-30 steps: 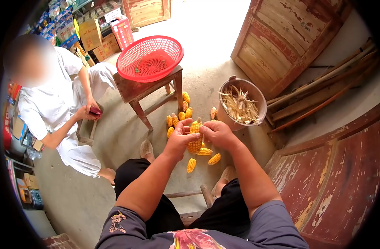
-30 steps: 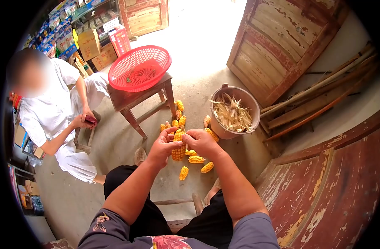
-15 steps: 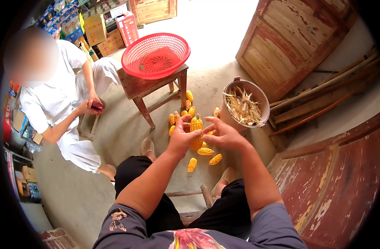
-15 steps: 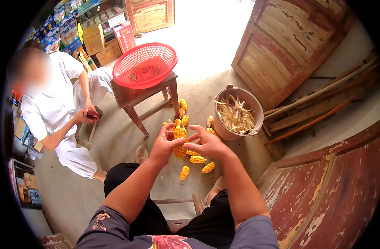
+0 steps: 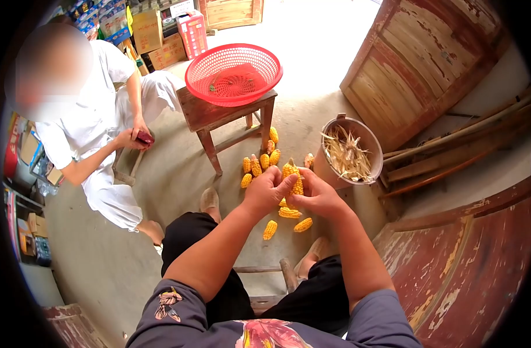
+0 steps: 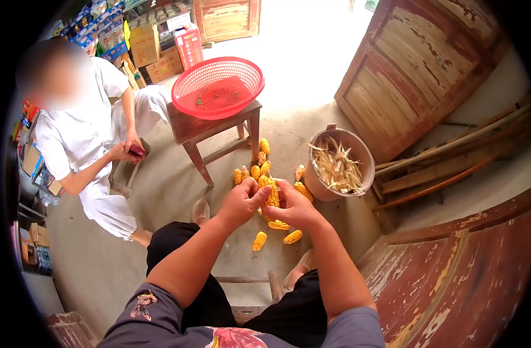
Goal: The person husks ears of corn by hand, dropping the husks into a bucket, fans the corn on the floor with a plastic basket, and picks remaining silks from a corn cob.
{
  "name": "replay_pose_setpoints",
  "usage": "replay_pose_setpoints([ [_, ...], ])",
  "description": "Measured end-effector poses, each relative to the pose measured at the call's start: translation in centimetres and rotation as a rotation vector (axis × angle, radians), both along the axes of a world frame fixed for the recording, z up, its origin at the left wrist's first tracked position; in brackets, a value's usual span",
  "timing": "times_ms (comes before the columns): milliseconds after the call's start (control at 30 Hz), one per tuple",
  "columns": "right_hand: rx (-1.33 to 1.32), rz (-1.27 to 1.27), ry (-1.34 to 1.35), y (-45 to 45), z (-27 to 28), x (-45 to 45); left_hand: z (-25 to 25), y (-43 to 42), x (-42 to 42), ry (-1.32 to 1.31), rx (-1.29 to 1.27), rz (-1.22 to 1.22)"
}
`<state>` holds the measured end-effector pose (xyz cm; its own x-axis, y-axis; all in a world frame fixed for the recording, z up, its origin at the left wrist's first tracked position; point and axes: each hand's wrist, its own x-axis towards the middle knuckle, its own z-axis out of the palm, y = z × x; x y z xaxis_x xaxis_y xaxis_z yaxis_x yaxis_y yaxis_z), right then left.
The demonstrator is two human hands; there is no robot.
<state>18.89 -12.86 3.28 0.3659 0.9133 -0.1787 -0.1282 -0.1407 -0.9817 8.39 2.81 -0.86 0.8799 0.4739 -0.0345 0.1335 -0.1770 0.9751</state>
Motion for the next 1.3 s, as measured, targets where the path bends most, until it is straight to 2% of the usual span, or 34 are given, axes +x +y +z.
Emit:
replay_pose_setpoints([
  [33, -0.001, 0.007, -0.002, 0.0, 0.0, 0.0, -0.1, 0.0, 0.0, -0.002, 0.121, -0.022],
  [200, 0.028, 0.037, 0.096, -0.5, 0.9, 0.1, 0.1, 0.0, 0.4, -0.131, -0.029, -0.035],
  [300, 0.068, 0.003, 0.227, -0.5, 1.7, -0.2, -0.4, 0.3, 0.5, -0.203, -0.137, 0.041],
  [400, 0.085, 0.020, 0.224, -0.7, 1.6, 0.0, -1.1, 0.8, 0.5, -0.204, -0.227, 0.091],
  [467, 0.097, 0.027, 0.217, -0.8, 0.8, 0.3, 0.3, 0.6, 0.2, -0.155, -0.468, 0.107],
  [567, 0.123, 0.016, 0.265, -0.7, 0.7, 0.1, 0.9, 0.7, 0.0, -0.144, -0.564, 0.161],
  [700, 0.102, -0.030, 0.273, -1.0, 1.4, 0.2, 1.2, 0.8, 0.4, -0.153, -0.534, 0.342],
  [767, 0.101, 0.016, 0.373, -1.2, 2.1, 0.3, 1.3, 1.3, 0.1, -0.175, -0.499, 0.353],
  [833, 0.089, 0.022, 0.377, -1.3, 1.6, 0.6, 2.1, 1.7, 0.1, -0.363, -0.348, 0.361],
  [867, 0.077, 0.011, 0.267, -1.3, 0.8, 0.7, 2.6, 1.7, -0.1, -0.369, -0.338, 0.299],
  [900, 0.063, 0.002, 0.156, -1.2, 0.5, 0.7, 2.2, 2.0, -0.1, -0.362, -0.344, 0.300],
  [967, 0.034, 0.017, 0.137, -1.2, 0.7, 0.4, 1.2, 2.7, -0.1, -0.288, -0.031, 0.108],
  [1000, 0.028, 0.058, 0.126, -1.1, 0.6, 0.2, 3.4, 2.1, -0.8, -0.136, 0.037, 0.107],
  [1033, 0.024, 0.100, 0.114, -1.0, 0.7, 0.1, 3.8, 1.8, -1.0, -0.133, 0.034, 0.110],
  [1100, -0.001, 0.127, 0.103, -0.7, 1.1, -0.2, 4.0, 1.3, -1.0, 0.055, 0.231, -0.012],
  [1133, -0.024, 0.144, 0.077, -0.5, 1.4, -0.3, 3.7, 1.0, -0.9, 0.037, 0.283, 0.002],
  [1233, -0.034, 0.152, 0.056, -0.5, 1.7, -0.5, 2.0, 1.0, -0.3, -0.081, 0.220, 0.053],
  [1300, -0.021, 0.143, 0.058, -0.6, 1.7, -0.3, 1.3, 1.3, -0.1, -0.064, 0.253, 0.086],
])
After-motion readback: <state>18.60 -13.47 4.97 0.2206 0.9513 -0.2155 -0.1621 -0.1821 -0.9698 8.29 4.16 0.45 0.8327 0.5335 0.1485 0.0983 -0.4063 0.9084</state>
